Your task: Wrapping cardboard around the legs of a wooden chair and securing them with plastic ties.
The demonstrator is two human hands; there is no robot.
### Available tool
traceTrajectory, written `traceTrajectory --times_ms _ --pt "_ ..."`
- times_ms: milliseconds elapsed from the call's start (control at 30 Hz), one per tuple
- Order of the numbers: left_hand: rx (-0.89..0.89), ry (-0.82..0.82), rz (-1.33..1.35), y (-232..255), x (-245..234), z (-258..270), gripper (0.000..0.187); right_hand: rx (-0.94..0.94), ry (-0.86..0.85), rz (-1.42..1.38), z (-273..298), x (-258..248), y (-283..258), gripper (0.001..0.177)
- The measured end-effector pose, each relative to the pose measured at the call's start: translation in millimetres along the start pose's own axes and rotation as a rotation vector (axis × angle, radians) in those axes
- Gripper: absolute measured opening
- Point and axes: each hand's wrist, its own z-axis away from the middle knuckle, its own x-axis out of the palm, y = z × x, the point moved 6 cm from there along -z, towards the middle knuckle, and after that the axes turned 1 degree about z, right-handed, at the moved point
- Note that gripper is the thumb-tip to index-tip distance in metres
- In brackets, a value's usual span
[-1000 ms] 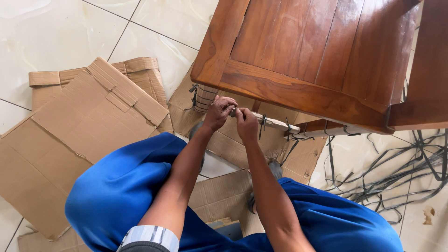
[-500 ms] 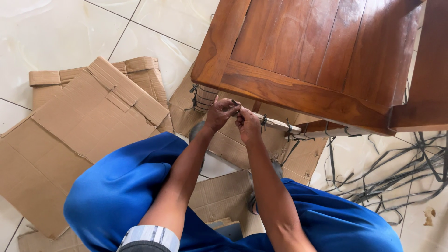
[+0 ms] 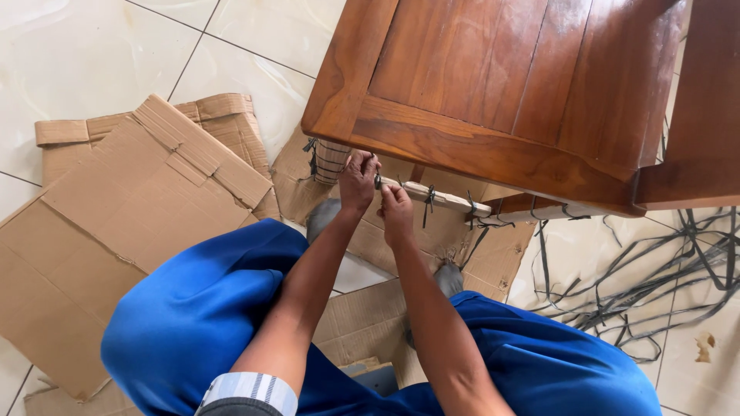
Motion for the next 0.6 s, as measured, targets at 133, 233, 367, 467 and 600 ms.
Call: traceTrajectory --times_ms 133,233,367,467,600 --pt "0.042 0.099 -0.037 6 -1 0 0.016 -0.129 0.021 0.116 2 -7 10 0.010" --pt "0.065 0.152 -0.091 4 3 -2 0.016 -0.151 0.023 0.142 5 -10 16 0.010" --pt "0.058 0.180 -0.138 -1 8 -3 0.018 -0.187 0.025 0.177 18 -4 9 0.013" --pt "0.056 0.201 -0.174 -3 11 -6 0.019 -0.299 0.017 0.282 23 -1 -2 0.015" --pt "0.039 0.209 -0.206 -3 11 -7 0.019 -0.348 0.027 0.330 29 -1 2 0.018"
